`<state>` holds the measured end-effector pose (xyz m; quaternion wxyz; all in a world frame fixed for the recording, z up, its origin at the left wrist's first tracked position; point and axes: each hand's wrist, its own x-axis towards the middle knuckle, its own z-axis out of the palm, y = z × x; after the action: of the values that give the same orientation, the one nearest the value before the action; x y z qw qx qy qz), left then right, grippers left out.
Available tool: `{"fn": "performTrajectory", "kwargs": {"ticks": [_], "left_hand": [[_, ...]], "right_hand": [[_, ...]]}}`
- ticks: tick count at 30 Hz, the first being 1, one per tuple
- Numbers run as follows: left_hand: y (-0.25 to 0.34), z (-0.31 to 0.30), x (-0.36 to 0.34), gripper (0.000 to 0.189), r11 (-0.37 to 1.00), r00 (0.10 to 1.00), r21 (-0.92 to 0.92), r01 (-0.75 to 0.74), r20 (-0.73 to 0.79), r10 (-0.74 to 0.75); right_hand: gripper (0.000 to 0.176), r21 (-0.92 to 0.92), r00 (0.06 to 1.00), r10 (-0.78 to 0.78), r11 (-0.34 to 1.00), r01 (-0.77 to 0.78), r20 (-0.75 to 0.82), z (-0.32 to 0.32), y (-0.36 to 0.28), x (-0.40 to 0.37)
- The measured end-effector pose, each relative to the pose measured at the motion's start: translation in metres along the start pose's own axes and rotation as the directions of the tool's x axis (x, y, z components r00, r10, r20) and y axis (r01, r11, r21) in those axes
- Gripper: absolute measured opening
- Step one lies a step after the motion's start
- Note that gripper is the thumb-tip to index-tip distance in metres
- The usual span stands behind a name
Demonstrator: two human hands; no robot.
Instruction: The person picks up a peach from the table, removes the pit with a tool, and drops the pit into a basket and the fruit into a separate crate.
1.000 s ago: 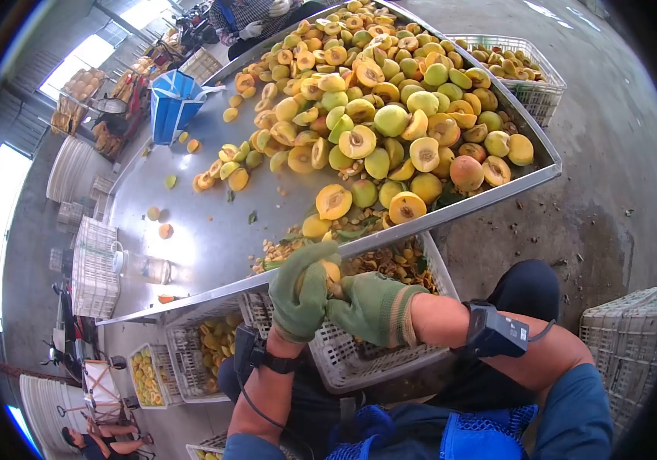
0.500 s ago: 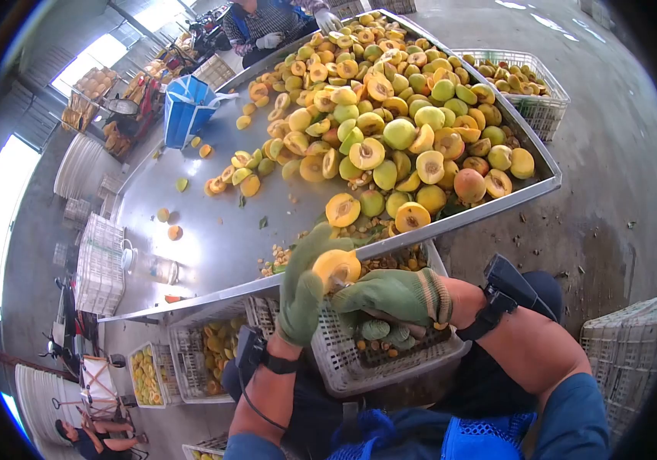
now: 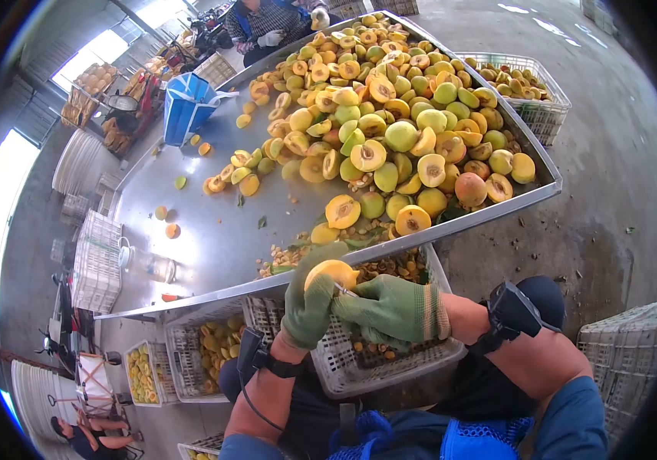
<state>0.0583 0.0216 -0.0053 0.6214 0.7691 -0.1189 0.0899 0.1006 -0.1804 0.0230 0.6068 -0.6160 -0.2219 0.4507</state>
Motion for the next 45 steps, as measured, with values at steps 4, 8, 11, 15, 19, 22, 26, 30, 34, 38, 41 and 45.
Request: {"fn": "performTrajectory", "kwargs": {"ticks": [4,8,11,15,19,22,26,30,34,38,41,45], "left_hand": [[0.006,-0.004,0.0,0.055,0.991,0.991,-0.07,0.114,0.076,-0.109],[0.011,-0.002,-0.001,0.06,0.981,0.989,-0.135,0.14,0.07,-0.132],[0.013,0.003,-0.004,0.06,0.978,0.992,-0.169,0.121,0.001,-0.123],[0.003,0.016,-0.011,0.072,0.866,0.951,-0.458,0.203,-0.118,-0.285],[0.0,0.011,-0.017,0.069,0.56,0.911,-0.783,0.27,0.019,-0.412],[0.002,0.007,-0.02,0.068,0.743,0.889,-0.623,0.245,-0.161,-0.428],[0.012,-0.007,-0.042,0.069,0.735,0.868,-0.601,0.315,-0.13,-0.479],[0.028,-0.033,-0.076,0.068,0.897,0.886,-0.307,0.317,-0.243,-0.396],[0.051,-0.149,-0.112,0.05,0.695,0.846,0.483,0.532,-0.283,-0.451],[0.063,-0.2,-0.112,0.047,-0.318,0.861,0.902,0.293,-0.394,-0.322],[0.058,-0.156,-0.045,0.048,0.404,0.943,0.873,0.272,-0.159,-0.292],[0.008,-0.077,0.062,0.053,0.515,0.985,0.853,0.082,0.01,-0.174]], "right_hand": [[0.058,0.074,0.985,0.129,0.988,-0.138,0.114,-0.004,-0.014,-0.012],[0.06,0.186,0.971,0.141,0.966,-0.178,0.194,-0.005,-0.008,-0.008],[0.056,0.231,0.98,0.11,0.962,-0.146,0.164,0.002,-0.006,-0.008],[0.051,0.183,0.993,-0.102,0.977,0.111,-0.056,0.024,0.006,-0.004],[0.048,0.288,1.0,-0.006,0.958,0.003,0.01,0.021,-0.006,-0.016],[0.049,0.255,0.98,-0.18,0.947,0.197,-0.086,0.025,0.015,-0.012],[0.052,0.312,0.985,0.164,0.94,-0.137,-0.062,0.036,0.006,-0.04],[0.048,0.24,0.973,0.22,0.95,-0.198,-0.069,0.055,-0.017,-0.078],[0.037,0.196,0.972,0.22,0.96,-0.201,-0.078,0.063,-0.029,-0.105],[0.034,0.08,0.992,0.065,0.995,-0.056,-0.107,0.067,-0.026,-0.106],[0.033,0.004,0.991,-0.028,1.0,0.029,-0.13,0.067,-0.025,-0.096],[0.034,-0.03,0.966,-0.066,0.998,0.061,-0.25,0.053,-0.019,-0.082]]}}
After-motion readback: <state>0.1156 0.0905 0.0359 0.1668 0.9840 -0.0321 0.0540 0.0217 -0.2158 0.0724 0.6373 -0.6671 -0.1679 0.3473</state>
